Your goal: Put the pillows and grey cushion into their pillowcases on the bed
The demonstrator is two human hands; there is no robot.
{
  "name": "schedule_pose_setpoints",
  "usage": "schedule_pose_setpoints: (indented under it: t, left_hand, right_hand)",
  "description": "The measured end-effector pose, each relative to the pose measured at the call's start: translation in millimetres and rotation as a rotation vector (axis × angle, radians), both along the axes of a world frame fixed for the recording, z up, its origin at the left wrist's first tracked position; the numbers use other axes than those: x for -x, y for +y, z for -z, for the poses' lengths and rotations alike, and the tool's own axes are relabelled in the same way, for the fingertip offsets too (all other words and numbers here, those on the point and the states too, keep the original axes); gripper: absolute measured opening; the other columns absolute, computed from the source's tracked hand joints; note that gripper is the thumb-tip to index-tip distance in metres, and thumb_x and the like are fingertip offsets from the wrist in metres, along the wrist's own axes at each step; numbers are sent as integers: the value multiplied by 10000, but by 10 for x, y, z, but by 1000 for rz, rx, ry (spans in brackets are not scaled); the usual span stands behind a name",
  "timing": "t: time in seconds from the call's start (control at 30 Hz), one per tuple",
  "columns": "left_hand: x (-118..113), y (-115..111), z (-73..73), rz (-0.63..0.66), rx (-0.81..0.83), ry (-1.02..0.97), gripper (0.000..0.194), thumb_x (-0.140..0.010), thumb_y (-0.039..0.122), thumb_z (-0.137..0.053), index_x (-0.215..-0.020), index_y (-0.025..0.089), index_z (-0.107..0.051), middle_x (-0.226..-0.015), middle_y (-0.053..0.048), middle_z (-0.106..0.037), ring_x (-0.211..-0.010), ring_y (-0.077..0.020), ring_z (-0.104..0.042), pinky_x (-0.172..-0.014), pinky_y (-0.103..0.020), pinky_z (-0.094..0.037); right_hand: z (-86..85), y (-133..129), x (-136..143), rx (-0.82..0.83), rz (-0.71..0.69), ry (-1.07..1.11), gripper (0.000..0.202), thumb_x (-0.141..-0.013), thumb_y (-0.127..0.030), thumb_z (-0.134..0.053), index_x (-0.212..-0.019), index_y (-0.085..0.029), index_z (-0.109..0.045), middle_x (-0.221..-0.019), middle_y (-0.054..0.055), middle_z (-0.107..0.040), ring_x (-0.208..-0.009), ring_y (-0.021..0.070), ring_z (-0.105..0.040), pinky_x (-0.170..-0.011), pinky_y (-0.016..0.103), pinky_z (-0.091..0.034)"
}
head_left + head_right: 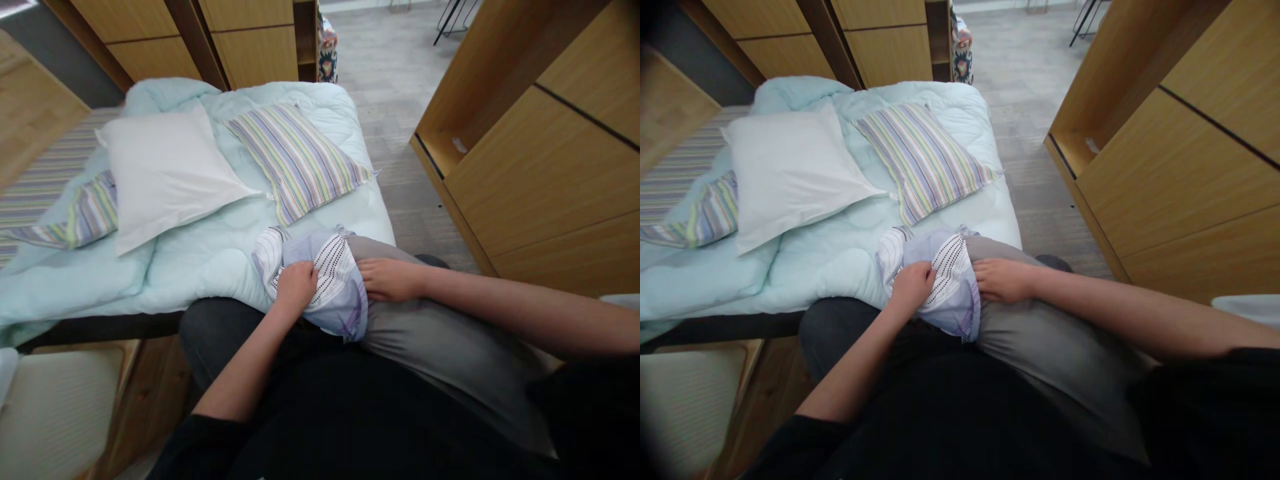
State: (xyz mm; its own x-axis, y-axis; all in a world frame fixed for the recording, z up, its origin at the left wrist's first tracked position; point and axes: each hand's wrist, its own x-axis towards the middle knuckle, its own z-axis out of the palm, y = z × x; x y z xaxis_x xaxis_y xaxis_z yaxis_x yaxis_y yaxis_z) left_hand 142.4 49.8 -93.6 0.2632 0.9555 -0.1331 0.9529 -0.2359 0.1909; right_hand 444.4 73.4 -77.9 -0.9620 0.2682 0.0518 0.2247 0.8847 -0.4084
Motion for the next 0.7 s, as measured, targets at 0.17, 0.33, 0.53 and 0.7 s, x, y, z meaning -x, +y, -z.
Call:
schedule_pose_setpoints:
  t: [0.17, 0.33, 0.53, 0.7]
  left_hand:
    - [159, 125, -144, -15, -40, 4, 269, -1106, 364, -489, -1016, 210, -690, -1069, -84, -753, -1033, -264, -710, -878, -366, -506]
    - [-174, 245, -392, 53, -198, -13, 474, -1073, 616, -505, -1247, 196, -640, -1200, -128, -705, -1129, -320, -690, -928, -407, -537]
    - [-263, 457, -357, -10, -8, 190, 340, -962, 245, -600, -1289, 150, -607, -1203, -186, -696, -1051, -360, -750, -847, -426, -586]
    - [-191, 722, -561, 14, -59, 240, 302, -1014, 83, -437, -1233, 111, -643, -1100, -200, -746, -1085, -361, -773, -882, -433, -603]
  right_hand:
    - [-19, 670, -557, 282, 784, -26, 664, -970, -633, -670, -1476, -203, -677, -1416, 164, -710, -1263, 347, -686, -1138, 507, -538]
    - [365, 829, 64, 763, 758, -283, 775, -936, -725, -671, -1481, -175, -672, -1424, 130, -725, -1295, 331, -693, -1175, 427, -520]
    - [285, 534, 610, 632, 660, -197, 710, -894, -576, -793, -1445, -143, -678, -1403, 143, -731, -1281, 360, -691, -1128, 421, -529]
    - [99, 298, 740, 398, 555, -156, 671, -898, -424, -763, -1495, -151, -618, -1331, 160, -757, -1176, 354, -725, -1038, 430, -555]
